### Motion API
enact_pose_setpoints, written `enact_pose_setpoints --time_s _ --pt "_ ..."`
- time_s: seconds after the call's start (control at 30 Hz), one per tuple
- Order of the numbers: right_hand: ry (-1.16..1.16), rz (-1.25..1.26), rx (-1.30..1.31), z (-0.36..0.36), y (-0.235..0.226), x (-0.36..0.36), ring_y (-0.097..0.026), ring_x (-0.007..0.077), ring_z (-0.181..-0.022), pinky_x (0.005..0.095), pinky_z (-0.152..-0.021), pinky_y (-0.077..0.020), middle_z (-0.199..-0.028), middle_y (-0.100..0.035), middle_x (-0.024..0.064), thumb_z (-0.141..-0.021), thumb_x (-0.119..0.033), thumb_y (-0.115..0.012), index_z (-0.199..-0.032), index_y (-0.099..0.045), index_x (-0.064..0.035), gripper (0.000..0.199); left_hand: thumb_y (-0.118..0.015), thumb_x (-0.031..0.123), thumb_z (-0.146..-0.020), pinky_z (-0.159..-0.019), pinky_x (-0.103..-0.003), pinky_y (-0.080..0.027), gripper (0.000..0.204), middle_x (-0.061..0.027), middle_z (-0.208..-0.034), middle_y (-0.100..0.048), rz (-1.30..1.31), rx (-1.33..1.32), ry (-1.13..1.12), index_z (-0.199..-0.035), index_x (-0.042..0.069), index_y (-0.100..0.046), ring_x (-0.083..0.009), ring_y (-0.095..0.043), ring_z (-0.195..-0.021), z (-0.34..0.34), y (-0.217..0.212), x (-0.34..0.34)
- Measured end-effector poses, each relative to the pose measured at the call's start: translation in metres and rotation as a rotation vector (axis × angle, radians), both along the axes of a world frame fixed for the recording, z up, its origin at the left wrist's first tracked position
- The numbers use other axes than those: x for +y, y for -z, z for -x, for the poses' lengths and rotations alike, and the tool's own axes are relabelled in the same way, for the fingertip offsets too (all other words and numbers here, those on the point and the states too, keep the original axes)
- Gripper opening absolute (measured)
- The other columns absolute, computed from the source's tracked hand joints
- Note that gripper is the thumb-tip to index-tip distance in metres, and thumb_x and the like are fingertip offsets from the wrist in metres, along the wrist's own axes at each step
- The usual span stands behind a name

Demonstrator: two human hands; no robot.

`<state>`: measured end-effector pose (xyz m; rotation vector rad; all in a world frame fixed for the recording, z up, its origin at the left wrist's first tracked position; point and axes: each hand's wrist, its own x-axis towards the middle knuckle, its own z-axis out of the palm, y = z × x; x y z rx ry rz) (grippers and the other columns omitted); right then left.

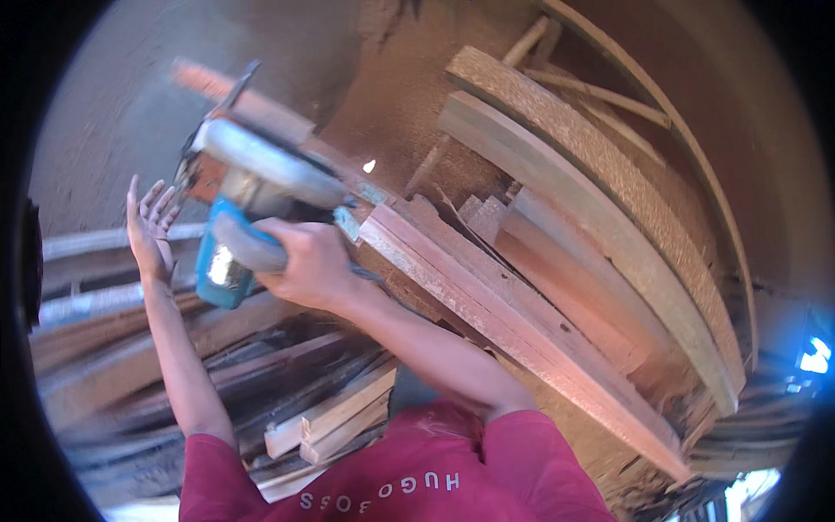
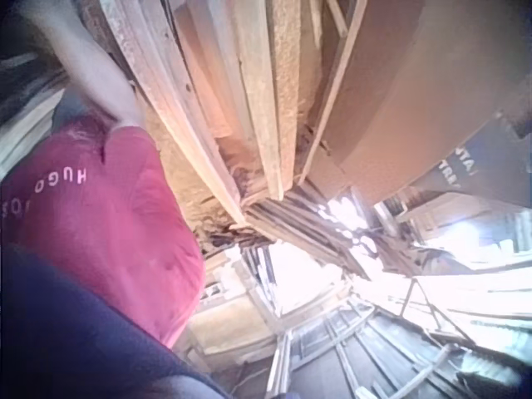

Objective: The person steady's a long wooden plank by hand and then uses a circular saw to cut through it in a workshop.

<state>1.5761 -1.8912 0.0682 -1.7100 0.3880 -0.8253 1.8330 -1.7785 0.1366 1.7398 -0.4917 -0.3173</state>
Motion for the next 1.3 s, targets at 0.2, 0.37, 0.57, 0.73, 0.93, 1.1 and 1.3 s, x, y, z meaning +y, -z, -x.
enact_pose_setpoints --time_s 0.2,0.37,0.57,0.73,0.93,1.1,1.3 --pt "0.242 0.479 0.230 0.151 -0.058 -0.014 -0.072 0.0284 -0.079 0.0379 -0.071 -0.0560 -0.092 -0.072 0.0142 -0.070 -0.014 -0.081 -0.111 -0.068 -0.0022 0.045 -0.043 0.022 -0.106 -0.071 -0.031 -0.049 0.035 -0.0105 -0.095 -0.070 -0.282 0.011 -0.273 -0.098 0.000 -0.069 -0.0176 -0.062 -0.083 0.144 0.126 0.171" --pt "0.656 0.400 0.569 0.273 -0.080 -0.020 -0.066 0.0170 -0.065 0.0330 -0.060 -0.0538 -0.084 -0.071 0.0118 -0.076 -0.003 -0.071 -0.106 -0.069 0.0049 0.030 -0.062 0.019 -0.097 -0.092 -0.038 -0.052 0.032 -0.0199 -0.105 -0.073 -0.450 0.519 -0.271 -0.115 -0.006 -0.068 -0.0288 -0.070 -0.100 0.296 0.252 0.205" --pt "1.010 0.064 0.632 0.332 -0.092 -0.005 -0.057 0.0137 -0.070 0.0307 -0.060 -0.0487 -0.083 -0.064 0.0068 -0.082 -0.007 -0.062 -0.110 -0.064 0.0072 0.032 -0.074 0.036 -0.092 -0.098 -0.037 -0.051 0.064 -0.0246 -0.120 -0.069 -0.266 0.550 -0.019 -0.133 -0.009 -0.057 -0.0291 -0.068 -0.111 0.242 0.264 0.075" --pt "1.155 0.105 0.718 0.344 -0.100 0.002 -0.052 0.0116 -0.064 0.0278 -0.057 -0.0437 -0.076 -0.057 0.0031 -0.089 -0.008 -0.059 -0.097 -0.059 0.0027 0.013 -0.076 0.038 -0.090 -0.086 -0.040 -0.050 0.058 -0.0282 -0.109 -0.066 -0.303 0.476 0.149 -0.116 -0.011 -0.060 -0.0264 -0.063 -0.100 0.244 0.270 -0.034" --pt "1.346 -0.036 0.784 0.373 -0.104 0.027 -0.052 0.0111 -0.065 0.0263 -0.058 -0.0446 -0.079 -0.058 0.0032 -0.091 -0.010 -0.060 -0.101 -0.061 0.0040 0.018 -0.077 0.035 -0.089 -0.059 -0.039 -0.042 0.046 -0.0141 -0.065 -0.057 -0.331 0.568 0.209 -0.078 -0.006 -0.058 -0.0147 -0.047 -0.063 0.227 0.249 -0.044" --pt "1.428 -0.046 0.814 0.369 -0.103 0.051 -0.053 0.0113 -0.066 0.0260 -0.058 -0.0453 -0.081 -0.059 0.0037 -0.091 -0.010 -0.060 -0.105 -0.061 0.0047 0.021 -0.078 0.035 -0.089 -0.053 -0.037 -0.034 0.047 -0.0071 -0.060 -0.047 -0.264 0.589 0.194 -0.074 -0.004 -0.056 -0.0121 -0.038 -0.060 0.229 0.274 -0.025" --pt "1.567 -0.029 0.744 0.386 -0.121 0.103 -0.054 0.0115 -0.068 0.0257 -0.060 -0.0461 -0.085 -0.061 0.0044 -0.090 -0.010 -0.060 -0.110 -0.062 0.0056 0.026 -0.077 0.030 -0.090 -0.054 -0.039 -0.034 0.046 -0.0069 -0.059 -0.048 -0.284 0.499 0.282 -0.068 -0.003 -0.054 -0.0133 -0.037 -0.061 0.227 0.273 -0.037"
